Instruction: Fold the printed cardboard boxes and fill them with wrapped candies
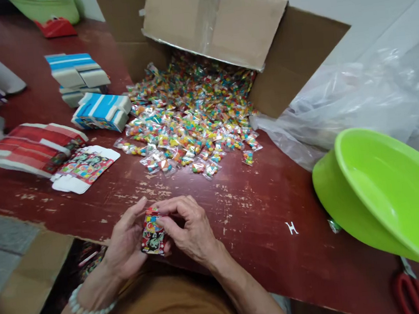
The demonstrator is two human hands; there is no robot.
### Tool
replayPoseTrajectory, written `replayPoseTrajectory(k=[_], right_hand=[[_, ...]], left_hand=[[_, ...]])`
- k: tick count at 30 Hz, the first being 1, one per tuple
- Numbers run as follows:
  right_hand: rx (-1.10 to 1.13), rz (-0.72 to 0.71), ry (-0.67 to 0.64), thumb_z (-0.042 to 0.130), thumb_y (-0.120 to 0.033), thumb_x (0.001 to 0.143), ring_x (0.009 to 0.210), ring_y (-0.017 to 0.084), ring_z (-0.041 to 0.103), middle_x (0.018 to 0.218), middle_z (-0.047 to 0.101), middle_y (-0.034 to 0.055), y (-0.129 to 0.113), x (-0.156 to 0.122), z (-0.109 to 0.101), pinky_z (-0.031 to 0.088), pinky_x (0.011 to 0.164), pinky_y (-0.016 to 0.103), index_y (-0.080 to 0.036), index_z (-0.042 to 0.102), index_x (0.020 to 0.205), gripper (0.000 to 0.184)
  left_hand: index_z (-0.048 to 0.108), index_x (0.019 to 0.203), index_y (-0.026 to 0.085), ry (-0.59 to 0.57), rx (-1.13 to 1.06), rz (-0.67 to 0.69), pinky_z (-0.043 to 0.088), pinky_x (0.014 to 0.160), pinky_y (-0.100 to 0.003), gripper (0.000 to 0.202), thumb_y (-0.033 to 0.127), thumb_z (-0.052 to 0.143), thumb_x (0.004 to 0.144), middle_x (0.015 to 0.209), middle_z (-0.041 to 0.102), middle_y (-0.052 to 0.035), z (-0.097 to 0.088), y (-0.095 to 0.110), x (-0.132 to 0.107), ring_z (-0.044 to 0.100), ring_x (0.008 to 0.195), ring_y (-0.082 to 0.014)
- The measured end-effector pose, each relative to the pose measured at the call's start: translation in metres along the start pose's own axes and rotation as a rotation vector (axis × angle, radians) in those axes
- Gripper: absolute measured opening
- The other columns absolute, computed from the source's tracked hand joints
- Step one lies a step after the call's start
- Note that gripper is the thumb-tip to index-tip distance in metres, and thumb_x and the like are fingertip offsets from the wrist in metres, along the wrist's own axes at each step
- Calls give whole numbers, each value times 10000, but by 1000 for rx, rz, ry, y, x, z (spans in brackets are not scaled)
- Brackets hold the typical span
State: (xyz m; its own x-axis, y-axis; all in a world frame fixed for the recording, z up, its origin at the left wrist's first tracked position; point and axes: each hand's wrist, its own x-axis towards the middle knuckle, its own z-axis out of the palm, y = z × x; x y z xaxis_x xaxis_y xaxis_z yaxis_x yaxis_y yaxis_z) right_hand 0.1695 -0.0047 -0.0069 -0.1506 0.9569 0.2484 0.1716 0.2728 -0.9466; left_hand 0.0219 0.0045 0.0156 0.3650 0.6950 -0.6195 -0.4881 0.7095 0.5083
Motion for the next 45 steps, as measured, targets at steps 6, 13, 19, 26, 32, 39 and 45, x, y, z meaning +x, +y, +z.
replayPoseTrajectory(k=[6, 13, 19, 26, 32, 39, 45], right_hand=[[136, 70, -31, 682, -204, 867, 957, 182, 660, 1088, 687, 57, 5, -7, 12, 527, 861, 344, -234, 686, 919, 60], [128, 335, -31, 676, -313, 875, 759, 148, 562, 905, 607, 6, 32, -8, 1, 505, 725, 305, -251, 491, 1352, 515], [-138, 227, -12, 608, -271, 905, 698, 137, 551, 968, 655, 45, 41, -10, 7, 481, 664, 292, -206, 596, 1202, 304], [-301, -4, 11, 575, -190, 914, 773, 162, 627, 1017, 691, 70, 43, -13, 13, 516, 724, 297, -198, 644, 1093, 192], [-278, -34, 37, 573, -189, 916, 768, 165, 642, 1002, 701, 71, 44, -13, 14, 529, 725, 290, -202, 658, 1068, 175], [-116, 220, 55, 591, -270, 900, 771, 171, 624, 895, 694, 43, 36, -10, 12, 515, 716, 295, -193, 674, 1078, 211], [39, 312, 76, 598, -305, 887, 766, 155, 606, 948, 686, 47, 24, -5, 14, 513, 709, 290, -194, 633, 1169, 306]], left_hand=[[725, 900, 174, 98, 102, 220, 519, 408, -236, 299, 404, 780, 717, 808, 730, -20, -11, -7, -6, 628, 546, -148], [706, 1124, 198, 785, 645, 662, 536, 739, -326, 557, 606, 713, 744, 927, 741, -48, -116, 52, -88, 645, 863, -238], [635, 1239, 171, 895, 1220, 909, 511, 862, -357, 441, 448, 625, 896, 1077, 699, -80, -142, 77, -72, 636, 906, -208], [522, 1401, 131, 1117, 1931, 730, 483, 833, -432, 600, 532, 487, 956, 1385, 570, -220, -111, 107, 11, 604, 1098, -379], [624, 1289, 169, 1093, 1995, 608, 442, 699, -381, 523, 540, 484, 949, 1270, 599, -215, -112, 120, 11, 601, 1047, -391], [681, 871, 239, 919, 1163, 850, 430, 715, -306, 227, 454, 693, 800, 806, 674, -40, -105, 93, 4, 606, 802, -245], [663, 808, 189, 615, 827, 692, 393, 448, -229, 379, 550, 734, 718, 579, 604, 20, -84, 66, 2, 507, 458, -134]])
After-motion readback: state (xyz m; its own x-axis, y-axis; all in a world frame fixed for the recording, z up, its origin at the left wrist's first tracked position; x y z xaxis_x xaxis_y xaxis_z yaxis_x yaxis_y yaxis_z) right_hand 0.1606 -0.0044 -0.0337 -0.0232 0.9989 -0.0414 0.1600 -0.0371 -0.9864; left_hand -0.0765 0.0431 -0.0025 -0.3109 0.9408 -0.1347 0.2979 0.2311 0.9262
